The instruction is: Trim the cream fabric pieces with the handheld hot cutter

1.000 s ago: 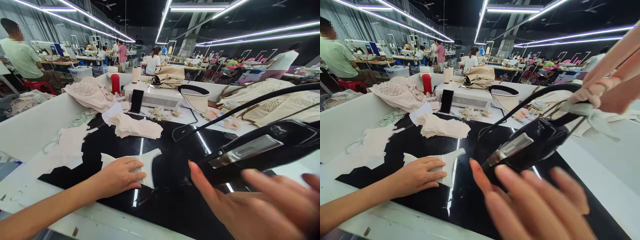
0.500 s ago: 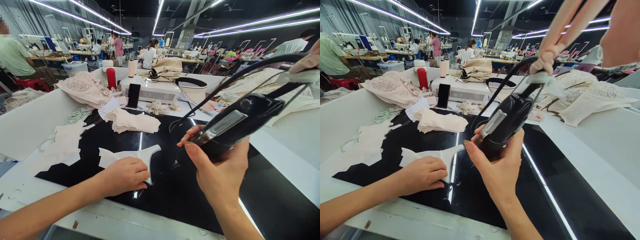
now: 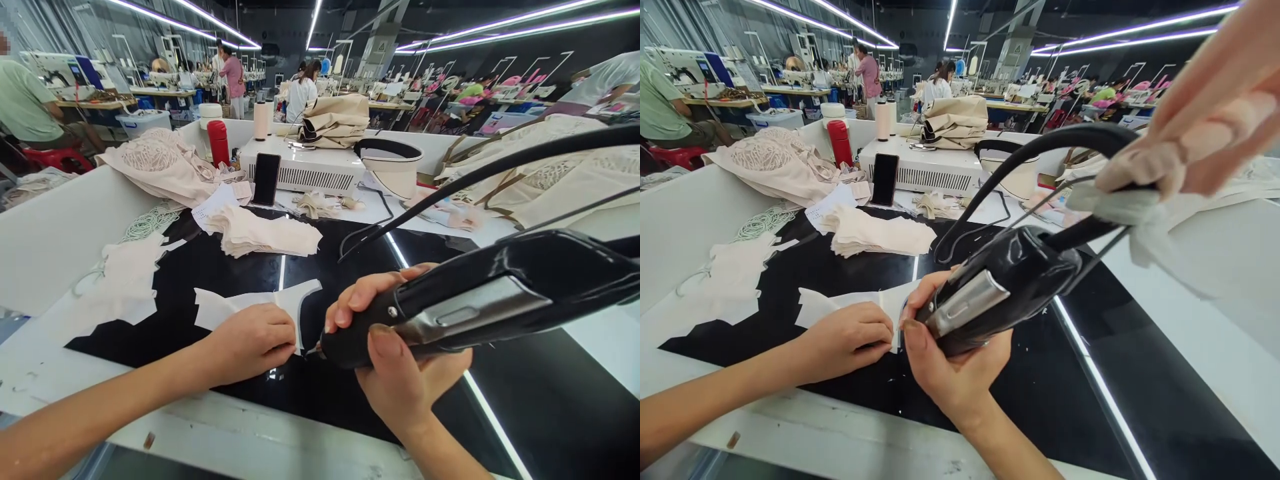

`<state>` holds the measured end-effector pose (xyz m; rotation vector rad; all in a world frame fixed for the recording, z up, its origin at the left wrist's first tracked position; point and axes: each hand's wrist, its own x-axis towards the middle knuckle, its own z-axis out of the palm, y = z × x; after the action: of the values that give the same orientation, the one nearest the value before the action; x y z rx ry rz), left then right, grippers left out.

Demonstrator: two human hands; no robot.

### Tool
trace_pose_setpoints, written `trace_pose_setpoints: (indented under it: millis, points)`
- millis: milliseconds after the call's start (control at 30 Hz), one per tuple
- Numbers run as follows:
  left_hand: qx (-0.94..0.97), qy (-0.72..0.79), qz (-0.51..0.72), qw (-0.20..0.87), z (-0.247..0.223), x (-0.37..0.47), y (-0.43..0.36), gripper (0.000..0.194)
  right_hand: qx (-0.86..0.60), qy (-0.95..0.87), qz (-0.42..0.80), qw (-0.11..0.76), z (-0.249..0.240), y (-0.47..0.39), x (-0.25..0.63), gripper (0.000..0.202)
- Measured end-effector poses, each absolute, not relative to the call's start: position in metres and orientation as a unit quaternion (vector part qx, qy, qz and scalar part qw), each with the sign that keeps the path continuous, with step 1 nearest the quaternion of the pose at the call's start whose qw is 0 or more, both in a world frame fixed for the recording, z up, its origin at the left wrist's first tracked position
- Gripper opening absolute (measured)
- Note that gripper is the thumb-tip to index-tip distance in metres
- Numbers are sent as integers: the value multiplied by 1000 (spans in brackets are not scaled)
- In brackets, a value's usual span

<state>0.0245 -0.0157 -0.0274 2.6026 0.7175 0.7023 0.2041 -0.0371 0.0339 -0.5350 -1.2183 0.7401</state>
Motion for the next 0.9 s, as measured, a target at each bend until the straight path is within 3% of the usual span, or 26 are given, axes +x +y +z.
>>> trace_pose_setpoints:
  millis: [600,900]
  points:
    - [913,262,243,198,-26,24,-10,20,-258,-553,335,718,29,-35,197,40]
    - [915,303,224,143,-29,32,-10,9,-274,-576,314,704,28,-34,198,40]
